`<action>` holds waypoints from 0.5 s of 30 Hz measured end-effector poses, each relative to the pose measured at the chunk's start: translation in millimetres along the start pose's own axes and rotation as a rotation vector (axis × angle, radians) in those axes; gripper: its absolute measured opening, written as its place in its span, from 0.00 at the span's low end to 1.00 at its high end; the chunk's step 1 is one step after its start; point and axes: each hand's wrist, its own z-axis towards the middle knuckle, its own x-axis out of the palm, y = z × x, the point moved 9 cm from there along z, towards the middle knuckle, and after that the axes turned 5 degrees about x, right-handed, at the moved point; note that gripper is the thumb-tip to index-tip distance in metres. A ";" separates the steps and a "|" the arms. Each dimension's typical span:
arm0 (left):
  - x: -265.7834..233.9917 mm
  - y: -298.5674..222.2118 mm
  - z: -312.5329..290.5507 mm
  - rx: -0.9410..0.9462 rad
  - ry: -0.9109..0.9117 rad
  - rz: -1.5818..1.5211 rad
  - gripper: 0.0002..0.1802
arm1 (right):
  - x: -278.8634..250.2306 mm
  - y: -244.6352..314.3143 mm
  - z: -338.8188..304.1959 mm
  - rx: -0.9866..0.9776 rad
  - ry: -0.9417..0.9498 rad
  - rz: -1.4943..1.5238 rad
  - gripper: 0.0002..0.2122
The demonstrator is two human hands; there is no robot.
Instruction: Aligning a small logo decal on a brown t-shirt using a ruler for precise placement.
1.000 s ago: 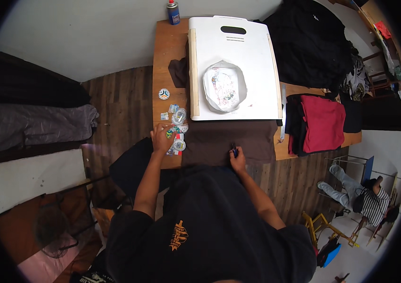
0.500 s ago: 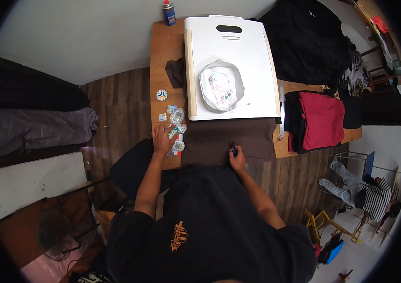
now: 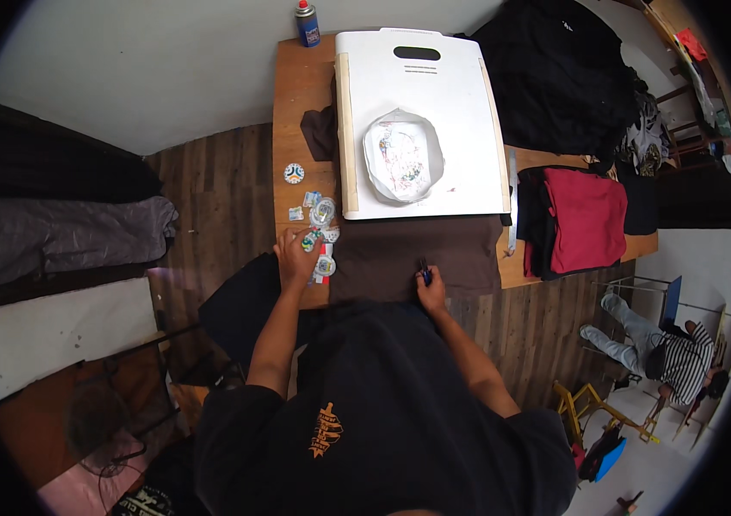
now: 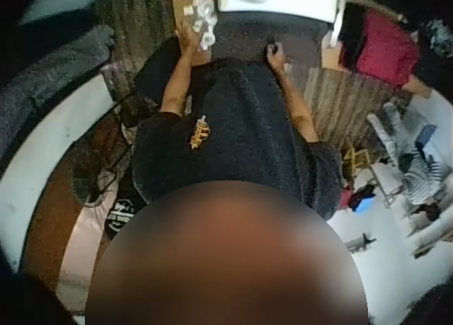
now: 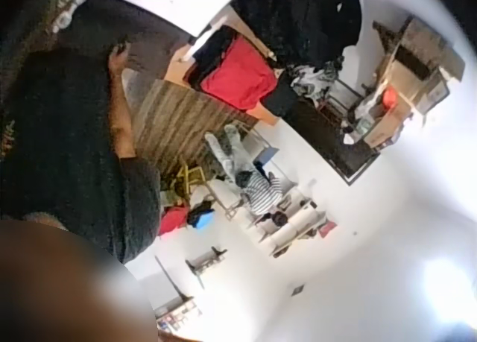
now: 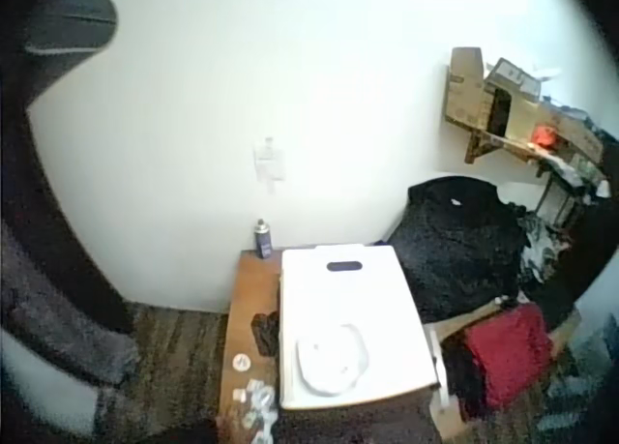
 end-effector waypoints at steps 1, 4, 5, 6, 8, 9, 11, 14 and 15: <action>-9.2 -5.0 -1.5 0.036 -0.103 0.021 0.17 | -3.4 -6.4 0.3 0.065 -0.037 -0.040 0.10; -13.4 -5.8 -4.7 -0.001 -0.159 0.045 0.20 | -2.1 -10.7 0.0 0.111 -0.012 -0.052 0.10; -13.4 -5.1 -5.8 -0.022 -0.165 0.052 0.20 | 2.1 -6.4 -0.1 0.065 0.037 -0.011 0.10; -6.9 -0.7 -6.2 -0.072 -0.093 0.036 0.21 | 2.4 -6.5 -0.1 0.070 0.039 -0.011 0.09; -11.7 -1.5 -8.5 -0.066 -0.148 0.066 0.22 | 3.0 -6.6 0.1 0.074 0.042 -0.011 0.09; -3.3 2.5 -8.0 -0.107 -0.064 0.032 0.22 | 2.9 -5.8 0.2 0.067 0.037 -0.005 0.10; -8.8 -0.9 -7.4 -0.074 -0.140 0.073 0.22 | 2.7 -5.4 0.3 0.060 0.030 0.002 0.10; -8.7 -4.4 -7.0 -0.030 -0.172 0.081 0.21 | 0.8 -1.9 -0.2 0.014 0.008 -0.008 0.10; -2.0 -1.9 -6.4 -0.054 -0.107 0.059 0.20 | 1.2 -2.2 0.1 0.015 0.013 -0.003 0.10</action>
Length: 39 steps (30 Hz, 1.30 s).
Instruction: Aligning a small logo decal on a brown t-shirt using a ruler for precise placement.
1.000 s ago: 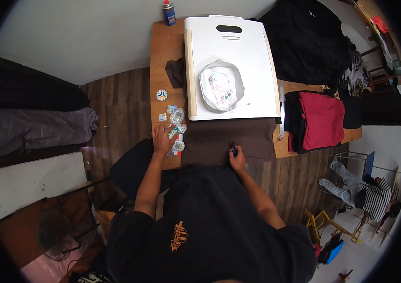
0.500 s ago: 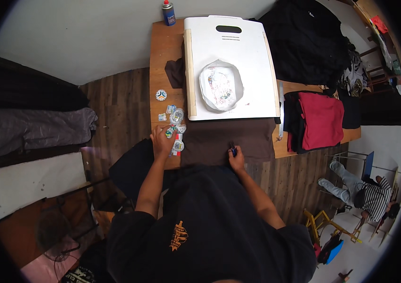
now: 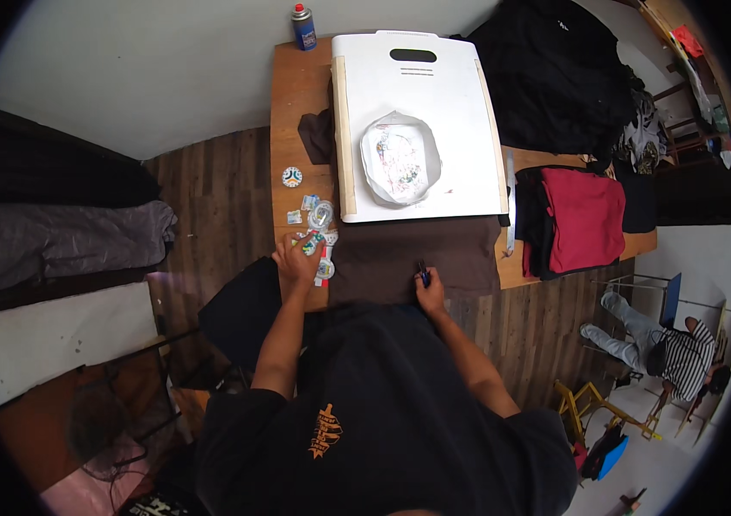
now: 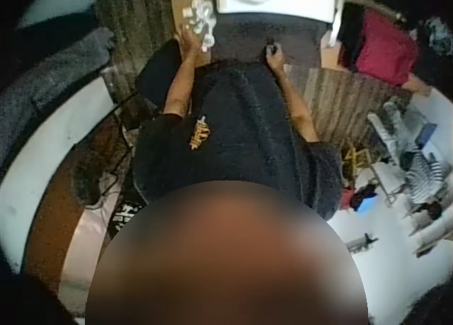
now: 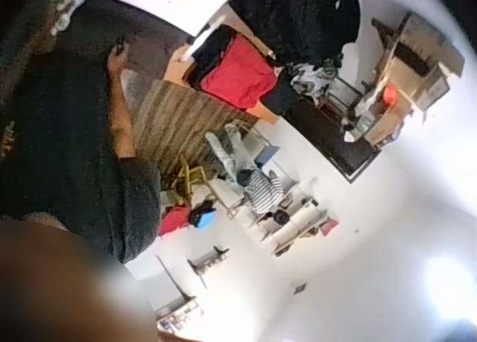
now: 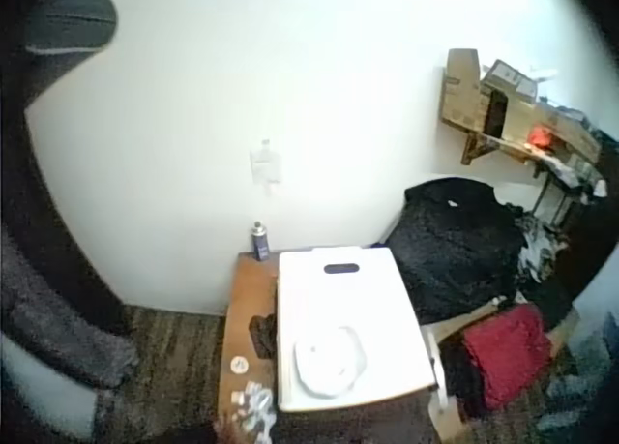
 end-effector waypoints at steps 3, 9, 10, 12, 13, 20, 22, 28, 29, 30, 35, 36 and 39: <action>1.4 -0.7 -0.8 0.016 -0.006 0.002 0.18 | 0.3 0.5 0.4 -0.007 -0.003 -0.001 0.10; -2.2 -3.0 -2.4 0.069 -0.065 0.001 0.16 | 0.4 -0.4 0.5 0.003 0.002 0.000 0.09; -9.4 -6.8 -3.5 0.112 -0.146 0.014 0.16 | -2.6 -6.2 0.8 0.070 -0.033 -0.042 0.09; -5.1 -5.5 -3.4 0.093 -0.103 -0.023 0.15 | -0.3 2.4 0.5 -0.019 -0.003 0.006 0.09; -13.1 -10.0 -4.7 0.137 -0.192 -0.016 0.15 | -3.3 -2.1 0.7 0.036 -0.040 -0.036 0.09; -27.8 -22.7 -3.7 0.187 -0.314 -0.180 0.15 | -1.9 5.2 -0.8 -0.009 -0.006 0.010 0.10; -35.1 -28.5 -1.6 0.211 -0.353 -0.222 0.15 | -7.3 3.2 -0.8 0.025 -0.065 -0.039 0.10; -47.5 -42.3 23.4 0.070 -0.353 -0.952 0.15 | -6.9 0.4 -2.2 0.064 -0.057 -0.039 0.11; -42.1 -38.9 24.4 -0.079 -0.300 -1.230 0.16 | -3.7 5.1 -2.4 0.002 -0.023 -0.001 0.11; -36.0 -40.7 23.8 -0.229 -0.216 -1.393 0.16 | -2.3 2.2 -1.6 0.023 -0.011 0.001 0.11; -52.3 -85.3 24.1 -0.297 -0.067 -1.641 0.15 | -0.8 -3.0 0.2 0.050 0.001 0.007 0.11; -48.6 -91.8 23.5 -0.341 0.003 -1.616 0.14 | -2.1 0.3 0.4 0.043 0.006 0.037 0.10; -64.4 -107.0 29.4 -0.170 -0.056 -1.491 0.12 | -14.3 34.1 6.1 -0.044 -0.037 0.272 0.07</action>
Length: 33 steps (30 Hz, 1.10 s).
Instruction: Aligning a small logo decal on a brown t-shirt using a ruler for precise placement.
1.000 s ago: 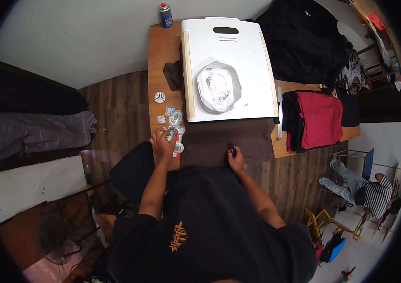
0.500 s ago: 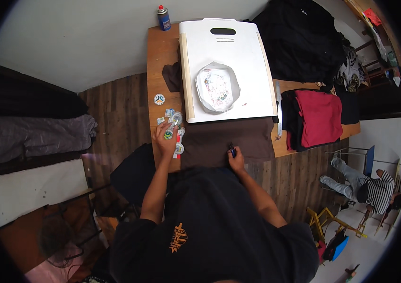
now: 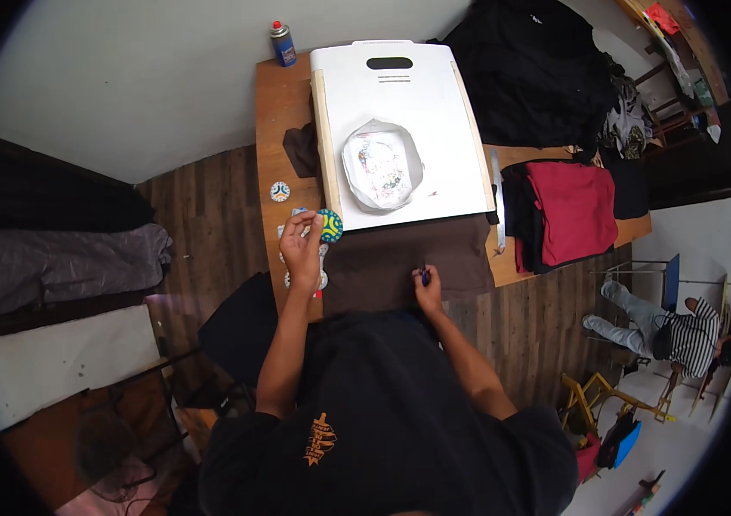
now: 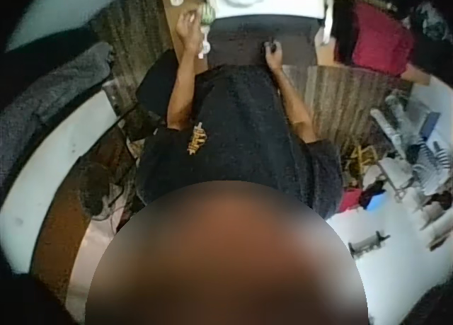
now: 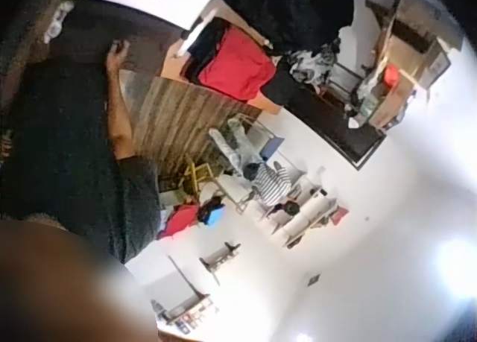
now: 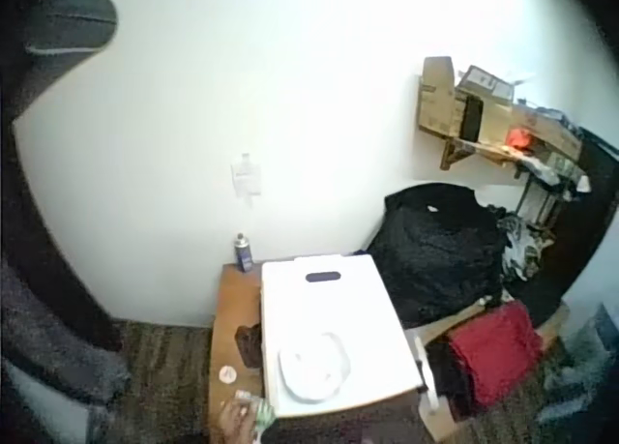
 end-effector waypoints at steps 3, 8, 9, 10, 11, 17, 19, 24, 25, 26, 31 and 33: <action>11.7 -11.0 -6.9 0.098 0.073 0.085 0.11 | -16.1 68.8 19.0 -0.128 -0.063 0.148 0.06; 21.5 -19.9 -19.6 0.117 0.116 0.151 0.15 | -29.9 182.7 70.3 -0.113 -0.165 0.127 0.11; 22.2 -12.4 -22.1 0.030 0.118 0.191 0.15 | -21.9 206.0 80.2 -0.191 -0.113 0.156 0.12; 23.1 -19.9 -24.4 0.108 0.105 0.175 0.16 | -24.2 210.1 86.9 -0.113 -0.174 0.134 0.13; 25.3 -23.9 -26.4 0.154 0.102 0.191 0.18 | -21.3 218.1 93.7 -0.104 -0.171 0.094 0.14; 42.0 -34.4 -51.1 0.220 0.079 0.128 0.20 | -10.5 236.2 112.4 -0.162 -0.008 0.060 0.15; 48.4 -40.2 -58.8 0.237 0.070 0.112 0.20 | -15.6 234.6 110.4 -0.185 0.018 0.068 0.14; 68.6 -30.8 -72.4 0.121 0.081 0.147 0.20 | -39.6 196.9 104.0 -0.059 -0.013 0.002 0.11; 72.0 -37.3 -74.8 0.211 0.069 0.127 0.20 | -42.9 189.8 103.3 -0.046 -0.021 -0.005 0.11; 77.0 -37.1 -75.5 0.228 0.079 0.126 0.19 | -41.2 186.9 102.2 -0.064 0.033 0.045 0.12; 97.7 -35.9 -87.1 0.271 0.075 0.123 0.20 | -51.3 195.7 86.2 -0.095 0.167 0.311 0.08; 106.5 -25.2 -90.3 0.149 0.085 0.130 0.20 | -52.2 208.3 70.1 -0.068 0.332 0.414 0.11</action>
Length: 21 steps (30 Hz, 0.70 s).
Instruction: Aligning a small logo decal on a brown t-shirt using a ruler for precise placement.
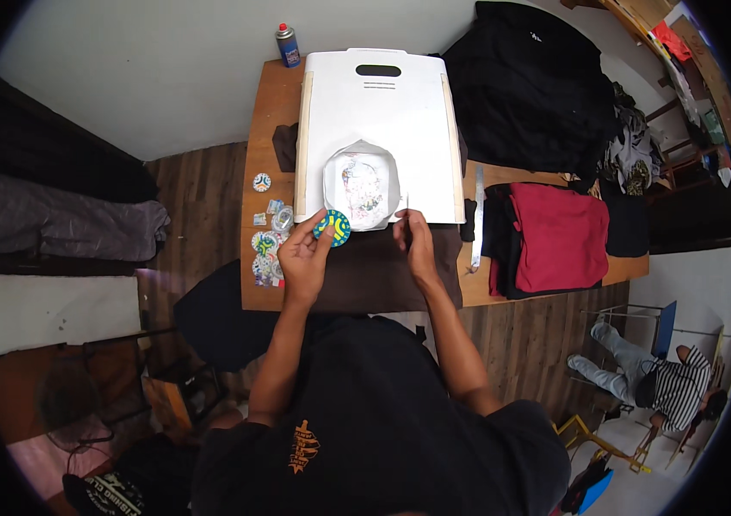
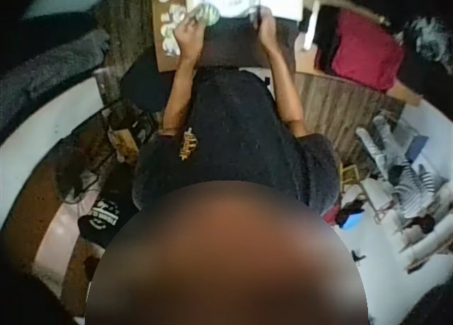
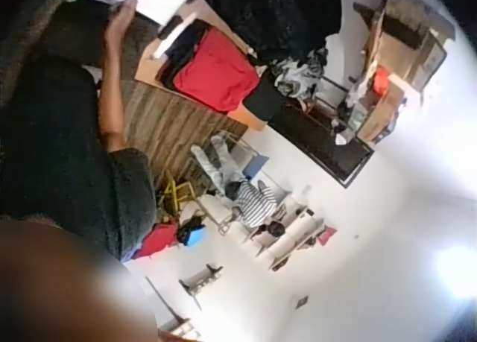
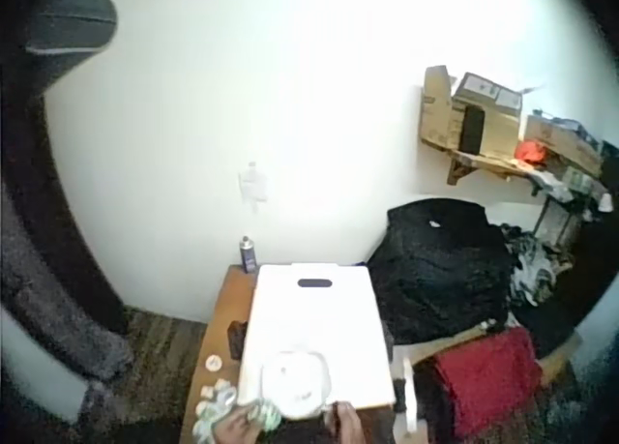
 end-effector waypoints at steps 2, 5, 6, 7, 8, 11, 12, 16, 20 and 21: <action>8.4 -8.5 -1.6 0.078 -0.007 -0.023 0.21 | 6.5 2.8 -14.6 0.113 0.031 -0.021 0.13; 21.1 -10.9 -0.9 0.099 0.004 -0.030 0.21 | 23.1 17.5 -29.2 0.073 0.165 -0.035 0.15; 25.2 -4.1 -1.0 0.023 0.020 -0.005 0.21 | 27.5 19.6 -31.6 0.061 0.202 -0.022 0.16; 26.6 -11.8 -0.7 0.111 0.005 -0.031 0.20 | 34.7 27.7 -35.0 -0.028 0.277 0.007 0.16; 28.7 -11.8 0.3 0.109 0.010 -0.029 0.20 | 37.5 27.7 -37.9 -0.014 0.337 0.090 0.16; 34.9 -11.9 5.5 0.116 0.019 -0.034 0.20 | 44.5 21.4 -36.7 0.060 0.430 0.274 0.18; 38.9 -4.5 7.2 0.039 0.042 -0.012 0.20 | 46.2 27.7 -36.0 -0.028 0.457 0.260 0.18; 42.3 -9.2 17.4 0.115 0.021 -0.011 0.20 | 53.5 28.6 -29.6 -0.100 0.498 0.262 0.17; 45.1 -6.1 21.3 0.117 0.023 -0.020 0.20 | 53.5 20.0 -24.9 -0.049 0.481 0.254 0.16; 46.9 2.0 20.8 0.039 0.041 0.010 0.20 | 53.6 24.8 -26.2 -0.095 0.508 0.314 0.16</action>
